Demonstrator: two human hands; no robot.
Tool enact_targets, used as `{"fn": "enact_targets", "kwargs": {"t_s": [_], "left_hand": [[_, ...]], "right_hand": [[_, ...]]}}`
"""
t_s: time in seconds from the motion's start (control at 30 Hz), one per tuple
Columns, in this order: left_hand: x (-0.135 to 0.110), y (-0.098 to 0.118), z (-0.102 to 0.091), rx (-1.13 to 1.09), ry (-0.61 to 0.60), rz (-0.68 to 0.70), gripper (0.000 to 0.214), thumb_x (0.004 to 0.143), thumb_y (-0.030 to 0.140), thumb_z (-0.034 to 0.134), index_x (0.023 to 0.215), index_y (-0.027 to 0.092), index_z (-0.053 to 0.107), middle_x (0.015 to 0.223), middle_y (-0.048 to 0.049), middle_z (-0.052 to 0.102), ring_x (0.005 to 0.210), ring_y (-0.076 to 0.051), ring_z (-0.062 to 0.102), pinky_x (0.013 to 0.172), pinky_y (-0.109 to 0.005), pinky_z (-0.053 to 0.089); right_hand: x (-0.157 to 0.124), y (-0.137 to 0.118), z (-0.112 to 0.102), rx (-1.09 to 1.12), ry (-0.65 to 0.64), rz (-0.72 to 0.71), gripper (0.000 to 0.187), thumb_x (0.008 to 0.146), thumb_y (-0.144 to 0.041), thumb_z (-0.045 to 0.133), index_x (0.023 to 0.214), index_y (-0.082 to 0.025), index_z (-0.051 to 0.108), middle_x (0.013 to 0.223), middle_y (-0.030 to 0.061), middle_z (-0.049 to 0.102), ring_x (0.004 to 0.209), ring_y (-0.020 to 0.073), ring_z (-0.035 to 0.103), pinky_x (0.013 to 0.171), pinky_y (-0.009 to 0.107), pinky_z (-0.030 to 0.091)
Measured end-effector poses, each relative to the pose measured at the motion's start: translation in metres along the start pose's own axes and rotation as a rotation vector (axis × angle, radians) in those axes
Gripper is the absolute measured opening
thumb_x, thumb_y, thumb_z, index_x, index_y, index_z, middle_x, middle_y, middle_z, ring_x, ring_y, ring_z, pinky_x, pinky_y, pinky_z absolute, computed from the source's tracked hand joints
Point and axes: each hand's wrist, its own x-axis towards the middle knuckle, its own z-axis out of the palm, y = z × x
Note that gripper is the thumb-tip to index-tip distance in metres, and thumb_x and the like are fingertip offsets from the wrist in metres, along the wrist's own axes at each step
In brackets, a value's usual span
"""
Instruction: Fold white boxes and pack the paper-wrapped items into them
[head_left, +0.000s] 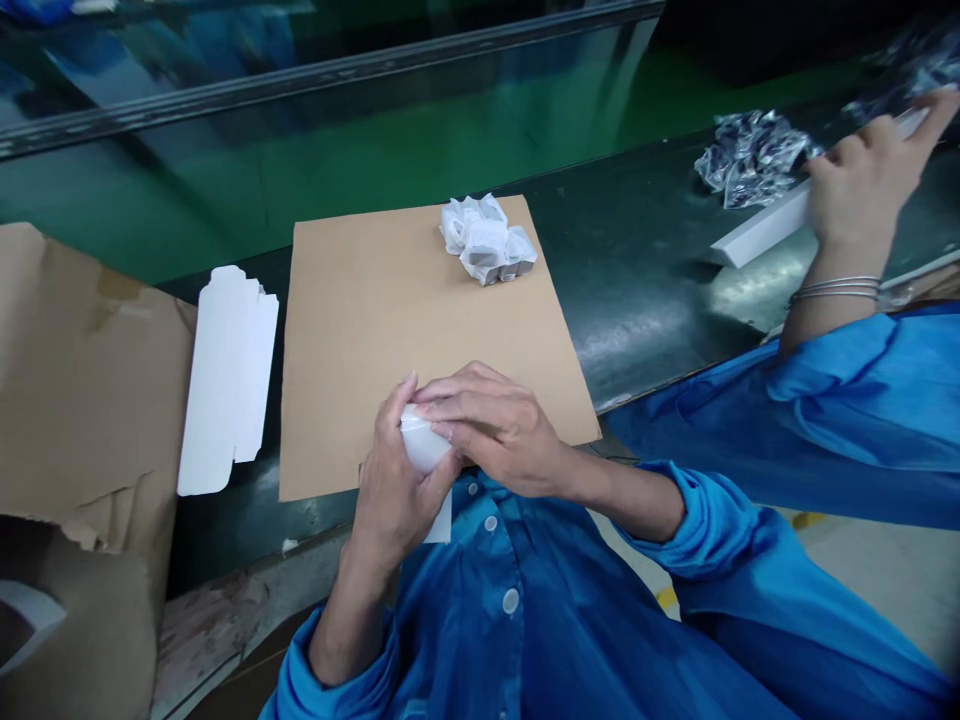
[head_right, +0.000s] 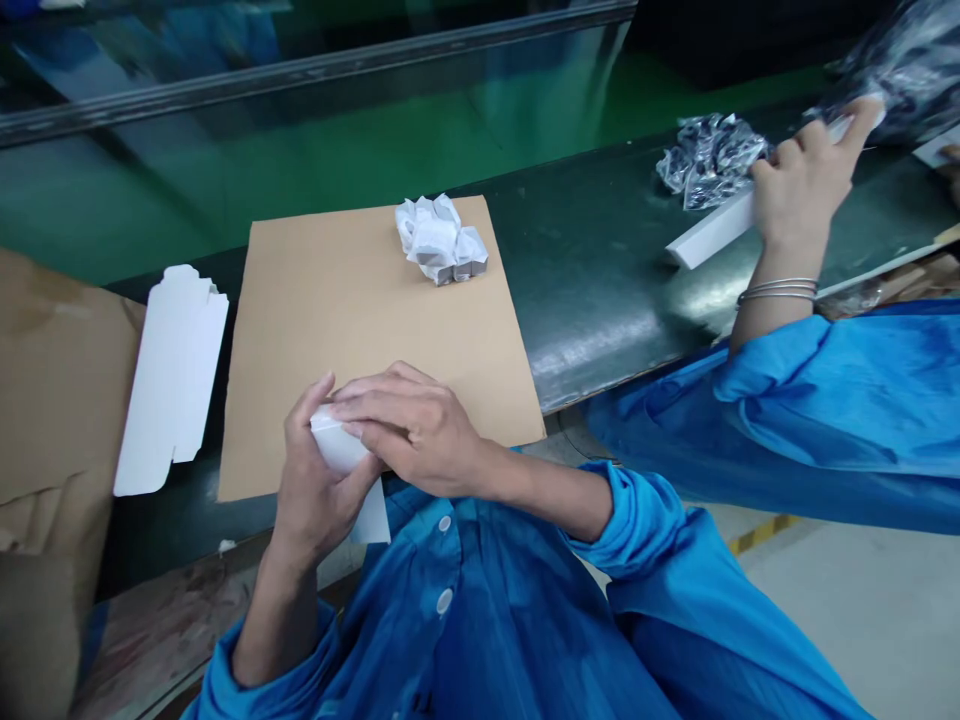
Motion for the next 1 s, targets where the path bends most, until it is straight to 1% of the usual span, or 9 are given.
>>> {"fn": "enact_targets", "kwargs": {"t_s": [0.2,0.33,0.43,0.5,0.6,0.7,0.83,0.93,1.0], "left_hand": [[-0.003,0.001,0.007,-0.103,0.024,-0.135,0.063,0.084,0.040,0.068,0.139,0.024,0.040,0.134,-0.0129,0.051,0.117,-0.026,0.059,0.089,-0.039,0.055],[0.017,-0.004,0.021,-0.320,0.350,-0.364,0.056,0.084,0.045,0.068,0.130,0.023,0.043,0.119,-0.0096,0.057,0.098,-0.022,0.065,0.084,-0.039,0.056],[0.031,-0.015,0.025,-0.476,0.526,-0.412,0.049,0.096,0.045,0.050,0.138,0.025,0.034,0.117,-0.0106,0.060,0.096,-0.021,0.067,0.086,-0.043,0.056],[0.034,-0.024,0.019,-0.306,0.473,-0.272,0.060,0.093,0.046,0.057,0.143,0.025,0.032,0.128,-0.0149,0.057,0.118,-0.028,0.060,0.101,-0.051,0.047],[0.031,-0.034,0.005,0.137,0.075,0.145,0.080,0.081,0.051,0.071,0.148,0.027,0.034,0.141,-0.0166,0.053,0.138,-0.036,0.044,0.115,-0.062,0.028],[0.029,-0.040,-0.002,0.399,-0.279,0.457,0.062,0.087,0.049,0.064,0.142,0.026,0.046,0.136,-0.0140,0.060,0.127,-0.036,0.053,0.107,-0.058,0.037],[0.028,-0.051,-0.004,0.531,-0.228,0.512,0.045,0.091,0.046,0.058,0.127,0.019,0.060,0.114,-0.0134,0.070,0.099,-0.031,0.063,0.084,-0.043,0.050],[0.024,-0.057,-0.009,0.537,-0.178,0.472,0.043,0.091,0.044,0.060,0.126,0.019,0.061,0.107,-0.0136,0.072,0.094,-0.030,0.064,0.081,-0.042,0.051],[0.020,-0.053,-0.012,0.557,-0.188,0.420,0.046,0.091,0.044,0.060,0.130,0.019,0.059,0.110,-0.0152,0.071,0.097,-0.032,0.064,0.085,-0.046,0.051]], "right_hand": [[-0.011,0.007,0.008,-0.083,0.014,-0.048,0.023,0.095,-0.027,0.057,0.113,-0.019,0.069,0.116,0.0087,0.071,0.105,0.0194,0.061,0.091,0.039,0.052],[-0.016,0.001,0.003,0.057,-0.082,0.346,0.069,0.086,-0.042,0.070,0.147,-0.025,0.042,0.145,0.0113,0.053,0.121,0.0229,0.059,0.100,0.042,0.049],[-0.017,0.006,-0.005,0.085,-0.249,0.602,0.062,0.086,-0.031,0.068,0.144,-0.025,0.047,0.129,0.0091,0.066,0.103,0.0206,0.068,0.087,0.035,0.054],[-0.011,0.014,-0.017,0.087,-0.379,0.608,0.046,0.090,-0.024,0.061,0.136,-0.021,0.056,0.117,0.0070,0.072,0.097,0.0186,0.069,0.083,0.032,0.053],[0.014,0.027,-0.043,-0.135,-0.562,0.429,0.033,0.096,-0.027,0.055,0.127,-0.018,0.063,0.118,0.0077,0.071,0.102,0.0205,0.068,0.086,0.033,0.052],[0.054,0.043,-0.074,-0.666,-0.464,0.193,0.035,0.099,-0.018,0.046,0.131,-0.021,0.059,0.135,0.0095,0.061,0.120,0.0261,0.058,0.094,0.041,0.048],[0.111,0.072,-0.105,-1.131,-0.436,-0.018,0.038,0.096,-0.006,0.044,0.127,-0.022,0.057,0.152,0.0047,0.044,0.136,0.0301,0.041,0.102,0.049,0.042],[0.128,0.078,-0.115,-1.158,-0.557,-0.064,0.025,0.096,-0.006,0.046,0.110,-0.017,0.062,0.138,0.0037,0.055,0.132,0.0277,0.043,0.103,0.047,0.039],[0.120,0.067,-0.119,-1.119,-0.471,-0.038,0.019,0.094,-0.010,0.051,0.109,-0.015,0.063,0.127,0.0064,0.061,0.127,0.0271,0.047,0.102,0.044,0.039]]}}
